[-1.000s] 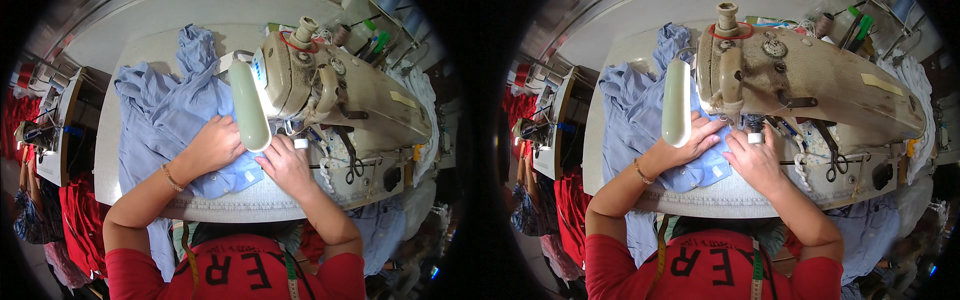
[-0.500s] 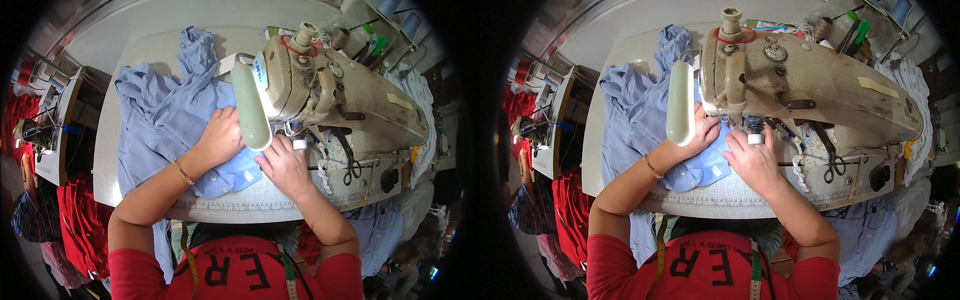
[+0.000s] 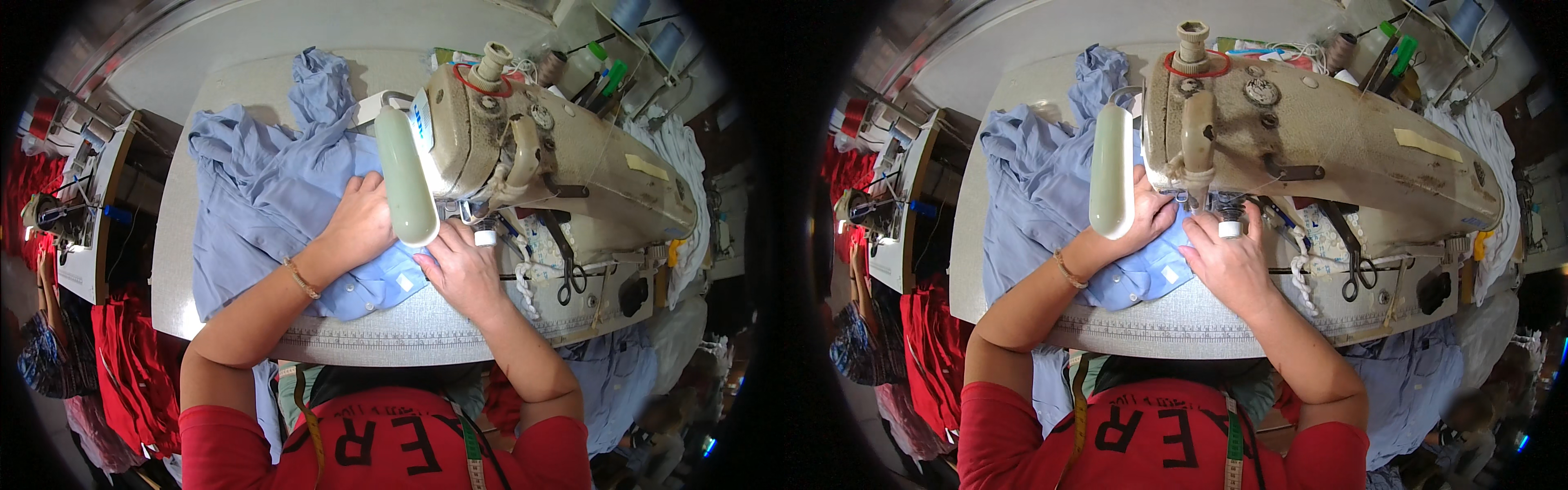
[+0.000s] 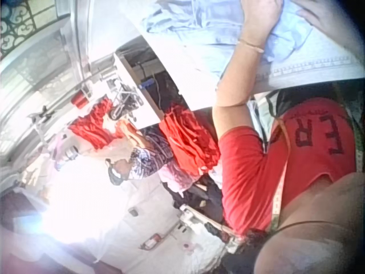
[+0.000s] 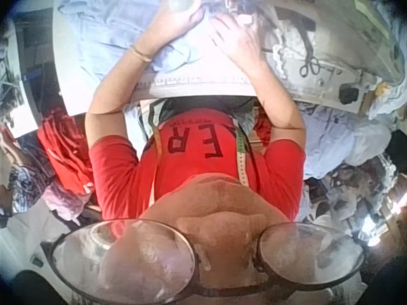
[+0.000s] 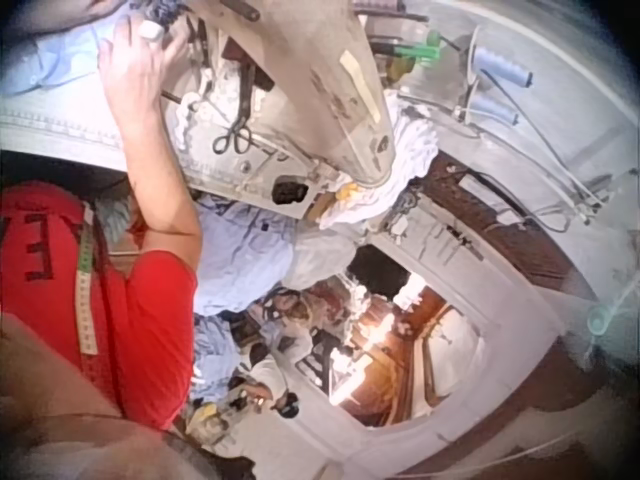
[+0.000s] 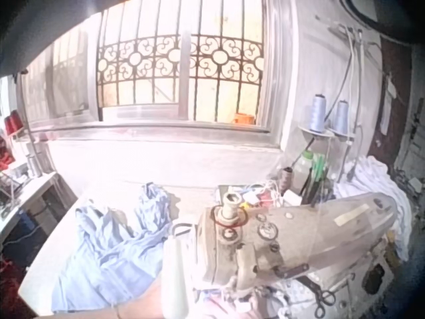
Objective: The person trims excess thread from a blue shirt using snips, feeds the fabric through a sewing machine to stitch a seam, and then folds the finished shirt onto a stack of red fabric.
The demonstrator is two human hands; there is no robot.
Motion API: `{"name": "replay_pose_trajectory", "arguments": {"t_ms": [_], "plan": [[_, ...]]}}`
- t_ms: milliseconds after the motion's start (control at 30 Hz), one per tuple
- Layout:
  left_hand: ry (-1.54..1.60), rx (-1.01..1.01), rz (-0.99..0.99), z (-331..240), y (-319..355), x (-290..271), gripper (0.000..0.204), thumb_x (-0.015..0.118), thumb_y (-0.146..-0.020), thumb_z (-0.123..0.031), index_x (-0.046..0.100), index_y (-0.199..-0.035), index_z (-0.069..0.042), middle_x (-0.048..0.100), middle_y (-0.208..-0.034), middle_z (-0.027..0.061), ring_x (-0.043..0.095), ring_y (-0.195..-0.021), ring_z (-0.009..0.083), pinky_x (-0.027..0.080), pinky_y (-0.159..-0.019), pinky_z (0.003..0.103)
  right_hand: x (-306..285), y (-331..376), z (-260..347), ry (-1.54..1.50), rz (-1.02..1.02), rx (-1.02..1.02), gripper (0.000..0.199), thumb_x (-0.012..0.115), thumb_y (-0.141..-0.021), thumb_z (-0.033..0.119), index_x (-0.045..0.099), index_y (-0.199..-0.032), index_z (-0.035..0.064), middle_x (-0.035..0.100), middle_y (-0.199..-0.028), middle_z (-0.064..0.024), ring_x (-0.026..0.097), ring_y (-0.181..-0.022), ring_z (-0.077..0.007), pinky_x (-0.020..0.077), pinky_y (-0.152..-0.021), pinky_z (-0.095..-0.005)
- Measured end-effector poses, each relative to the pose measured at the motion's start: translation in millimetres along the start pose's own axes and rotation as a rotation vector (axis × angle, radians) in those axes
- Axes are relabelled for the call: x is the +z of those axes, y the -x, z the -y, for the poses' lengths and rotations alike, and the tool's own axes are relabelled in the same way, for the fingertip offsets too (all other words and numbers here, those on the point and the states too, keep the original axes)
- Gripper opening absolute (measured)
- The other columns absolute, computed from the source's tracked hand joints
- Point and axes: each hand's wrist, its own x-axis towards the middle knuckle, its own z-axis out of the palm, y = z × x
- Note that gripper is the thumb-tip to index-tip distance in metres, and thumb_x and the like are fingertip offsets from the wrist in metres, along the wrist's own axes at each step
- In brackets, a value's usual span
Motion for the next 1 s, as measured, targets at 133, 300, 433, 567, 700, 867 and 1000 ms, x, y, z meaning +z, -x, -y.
{"name": "replay_pose_trajectory", "arguments": {"t_ms": [133,300,433,567,700,867,1000], "plan": [[-0.05,0.017,-0.011,2.1,1.7,3.0,0.026,0.065,-0.074,-0.015,0.066,-0.099,-0.007,0.058,-0.101,0.0105,0.051,-0.094,0.0294,0.039,-0.08,0.04,0.3,0.3,-1.2,-0.022,-0.01,0.008,0.031,0.068,-0.083,0.028,0.064,-0.108,0.0095,0.063,-0.108,-0.0031,0.061,-0.099,-0.0182,0.0234,-0.107,-0.056],[-0.04,0.021,-0.028,0.6,3.0,2.8,0.027,0.065,-0.075,-0.017,0.064,-0.1,-0.006,0.057,-0.101,0.0107,0.05,-0.094,0.0293,0.039,-0.079,0.04,2.0,1.8,-3.1,-0.027,-0.025,0.005,0.031,0.068,-0.084,0.028,0.065,-0.109,0.0102,0.063,-0.109,-0.0025,0.061,-0.098,-0.0188,0.0226,-0.108,-0.055],[-0.036,-0.006,-0.043,-2.2,5.6,0.9,0.026,0.065,-0.078,-0.018,0.064,-0.101,-0.006,0.057,-0.103,0.0114,0.05,-0.094,0.0295,0.038,-0.08,0.04,2.4,3.0,-2.5,-0.035,-0.025,0.003,0.029,0.066,-0.086,0.026,0.065,-0.11,0.0097,0.063,-0.11,-0.0033,0.061,-0.098,-0.0198,0.0223,-0.108,-0.0549],[0.021,0.019,0.045,-8.8,16.3,-14.1,0.031,0.067,-0.08,-0.022,0.064,-0.107,-0.005,0.056,-0.11,0.0121,0.052,-0.101,0.0297,0.041,-0.086,0.041,3.6,4.2,-1.5,-0.025,-0.04,-0.004,0.029,0.064,-0.087,0.025,0.064,-0.111,0.009,0.062,-0.113,-0.0045,0.061,-0.098,-0.0214,0.0231,-0.108,-0.0546],[0.079,0.118,0.179,-26.3,28.3,-35.3,0.038,0.067,-0.084,-0.026,0.062,-0.113,-0.003,0.055,-0.122,0.0134,0.052,-0.115,0.0304,0.04,-0.097,0.042,4.5,6.0,-2.3,-0.033,-0.035,0.007,0.031,0.064,-0.087,0.024,0.063,-0.113,0.0087,0.061,-0.114,-0.0047,0.061,-0.099,-0.0222,0.0248,-0.107,-0.0546],[0.083,0.128,0.122,-19.7,35.6,-27.4,0.044,0.065,-0.084,-0.034,0.058,-0.116,-0.005,0.056,-0.122,0.0095,0.051,-0.112,0.0271,0.039,-0.093,0.041,6.3,6.4,0.7,-0.024,-0.029,0.017,0.032,0.065,-0.086,0.024,0.062,-0.114,0.0088,0.061,-0.114,-0.0046,0.06,-0.101,-0.0219,0.0262,-0.107,-0.0549],[-0.02,0.164,0.103,-19.1,32.6,-24.6,0.046,0.064,-0.083,-0.038,0.059,-0.115,-0.006,0.057,-0.117,0.0067,0.052,-0.103,0.0255,0.039,-0.087,0.039,5.9,5.8,0.2,-0.002,-0.039,0.007,0.032,0.064,-0.086,0.024,0.062,-0.114,0.009,0.061,-0.114,-0.0041,0.059,-0.103,-0.0213,0.0262,-0.107,-0.0551]]}}
